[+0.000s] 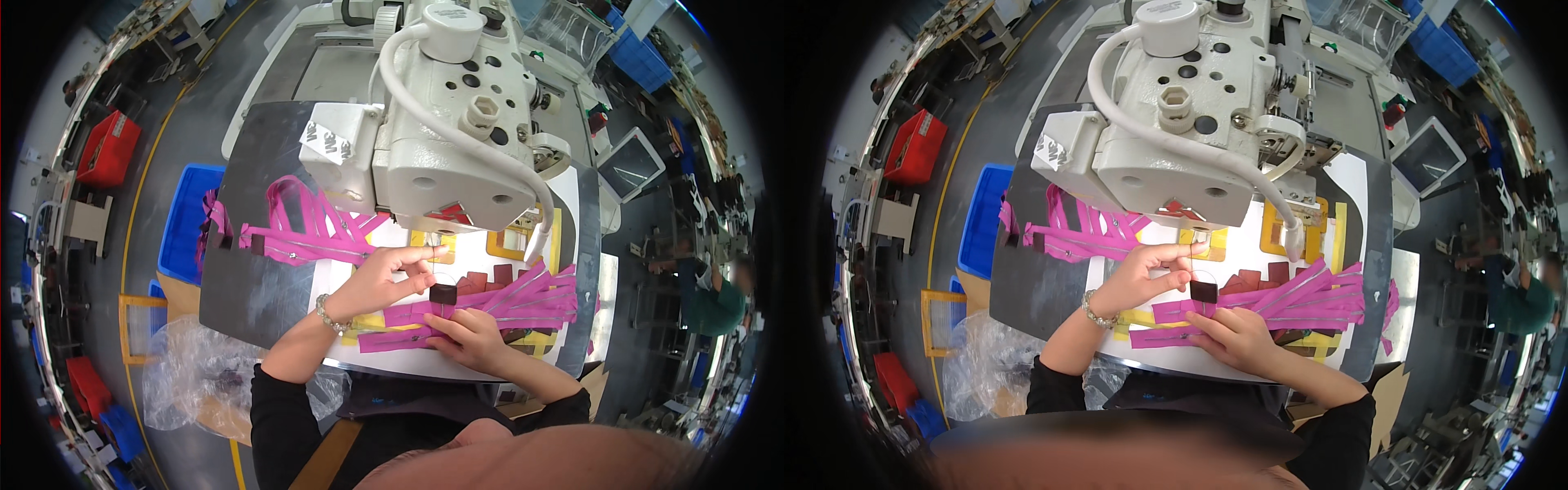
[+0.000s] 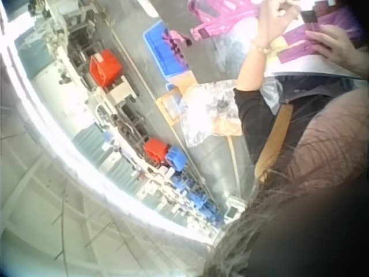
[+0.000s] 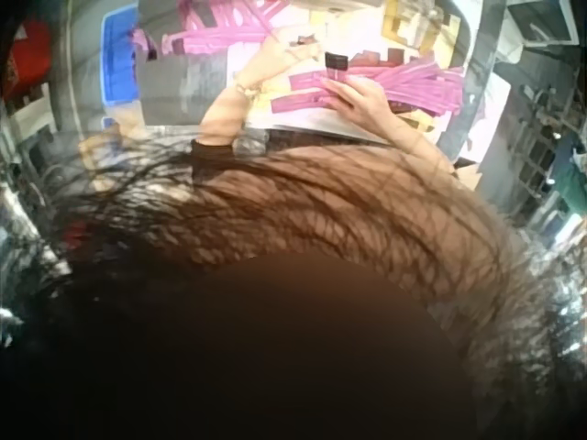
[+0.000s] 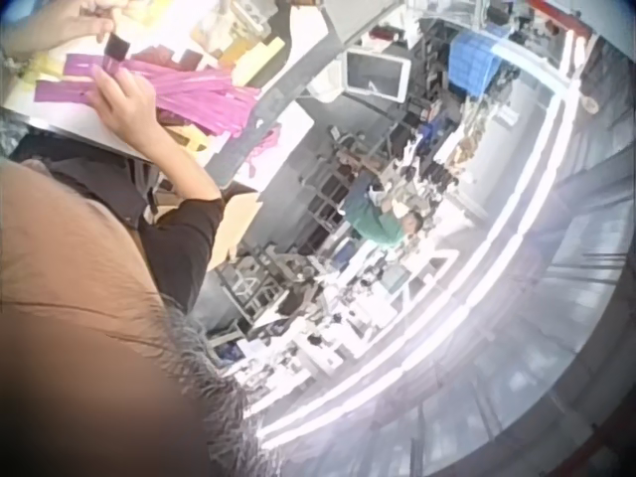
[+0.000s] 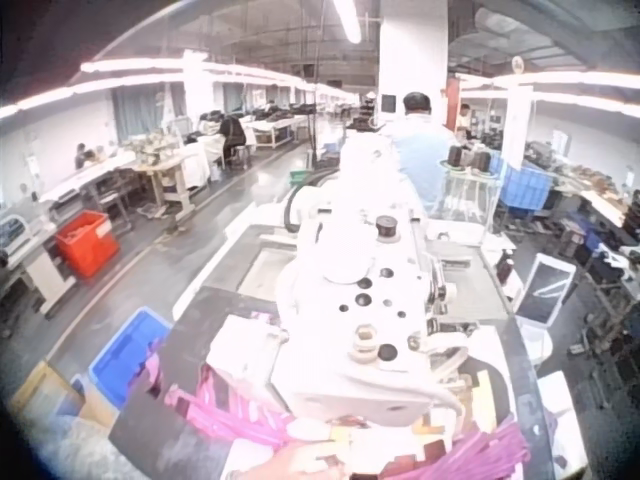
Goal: Sewing and assembling straps for leather goods using an industrial sewing machine.
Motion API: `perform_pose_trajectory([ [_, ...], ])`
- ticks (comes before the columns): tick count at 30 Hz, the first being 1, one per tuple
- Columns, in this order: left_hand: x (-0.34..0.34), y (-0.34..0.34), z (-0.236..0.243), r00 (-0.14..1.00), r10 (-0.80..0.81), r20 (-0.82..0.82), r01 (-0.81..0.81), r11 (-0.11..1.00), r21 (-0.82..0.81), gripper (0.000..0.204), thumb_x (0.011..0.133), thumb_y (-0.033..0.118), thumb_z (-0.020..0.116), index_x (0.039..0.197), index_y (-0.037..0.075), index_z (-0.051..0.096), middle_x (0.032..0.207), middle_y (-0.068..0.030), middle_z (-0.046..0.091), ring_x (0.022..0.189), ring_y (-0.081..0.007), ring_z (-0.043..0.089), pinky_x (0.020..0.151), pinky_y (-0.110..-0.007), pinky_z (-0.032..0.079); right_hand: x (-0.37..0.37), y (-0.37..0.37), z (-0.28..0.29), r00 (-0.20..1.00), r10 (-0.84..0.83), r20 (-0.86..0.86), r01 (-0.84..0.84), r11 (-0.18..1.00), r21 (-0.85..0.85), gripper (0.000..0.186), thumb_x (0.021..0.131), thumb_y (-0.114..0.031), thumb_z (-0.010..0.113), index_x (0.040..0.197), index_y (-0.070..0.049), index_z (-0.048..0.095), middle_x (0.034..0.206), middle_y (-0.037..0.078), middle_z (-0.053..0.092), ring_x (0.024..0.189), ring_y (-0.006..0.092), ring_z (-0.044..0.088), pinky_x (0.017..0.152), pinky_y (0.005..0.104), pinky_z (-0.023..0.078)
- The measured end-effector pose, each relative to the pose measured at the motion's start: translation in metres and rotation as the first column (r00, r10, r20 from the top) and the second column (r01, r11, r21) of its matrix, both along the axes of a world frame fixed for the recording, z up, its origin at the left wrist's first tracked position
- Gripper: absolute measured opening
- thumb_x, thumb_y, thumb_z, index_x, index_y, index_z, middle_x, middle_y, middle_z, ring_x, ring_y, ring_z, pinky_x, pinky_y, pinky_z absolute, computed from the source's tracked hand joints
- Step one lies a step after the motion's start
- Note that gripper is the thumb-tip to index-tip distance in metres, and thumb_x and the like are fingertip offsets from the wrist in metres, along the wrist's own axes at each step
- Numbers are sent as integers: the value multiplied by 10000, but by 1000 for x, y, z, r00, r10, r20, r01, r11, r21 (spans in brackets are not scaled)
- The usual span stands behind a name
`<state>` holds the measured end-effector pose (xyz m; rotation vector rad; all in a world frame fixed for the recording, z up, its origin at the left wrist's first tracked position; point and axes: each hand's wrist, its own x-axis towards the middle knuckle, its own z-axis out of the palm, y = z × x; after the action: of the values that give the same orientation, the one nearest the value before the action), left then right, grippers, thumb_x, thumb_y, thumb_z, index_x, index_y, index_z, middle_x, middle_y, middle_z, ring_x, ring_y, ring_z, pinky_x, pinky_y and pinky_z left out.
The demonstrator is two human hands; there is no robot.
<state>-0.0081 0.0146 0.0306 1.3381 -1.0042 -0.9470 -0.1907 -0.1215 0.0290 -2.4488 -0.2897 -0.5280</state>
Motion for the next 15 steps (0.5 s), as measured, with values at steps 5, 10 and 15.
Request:
perform_pose_trajectory([
  [5,0,-4,0,985,31,-167,-13,994,104,484,908,82,597,1369,28,461,761,-46,665,615,-87,607,640,-235,496,1,-1,-1,977,20,-213,42,958,285,310,776,-53,711,1083,-71,672,721,52,566,603,184,546,542,304,439],
  [10,3,-5,-2,977,53,-205,-29,993,117,499,904,51,603,1376,20,445,754,-32,650,591,-59,574,592,-212,492,1,-8,4,877,125,-463,204,776,597,263,842,67,609,1087,-2,675,886,98,679,762,130,661,652,236,514],
  [15,4,-7,-3,967,78,-243,-46,990,135,476,903,48,602,1354,2,456,747,-46,645,586,-77,582,584,-218,490,0,-12,-1,872,181,-455,241,650,721,306,840,32,642,1135,-43,669,793,54,659,661,87,604,605,223,478],
])
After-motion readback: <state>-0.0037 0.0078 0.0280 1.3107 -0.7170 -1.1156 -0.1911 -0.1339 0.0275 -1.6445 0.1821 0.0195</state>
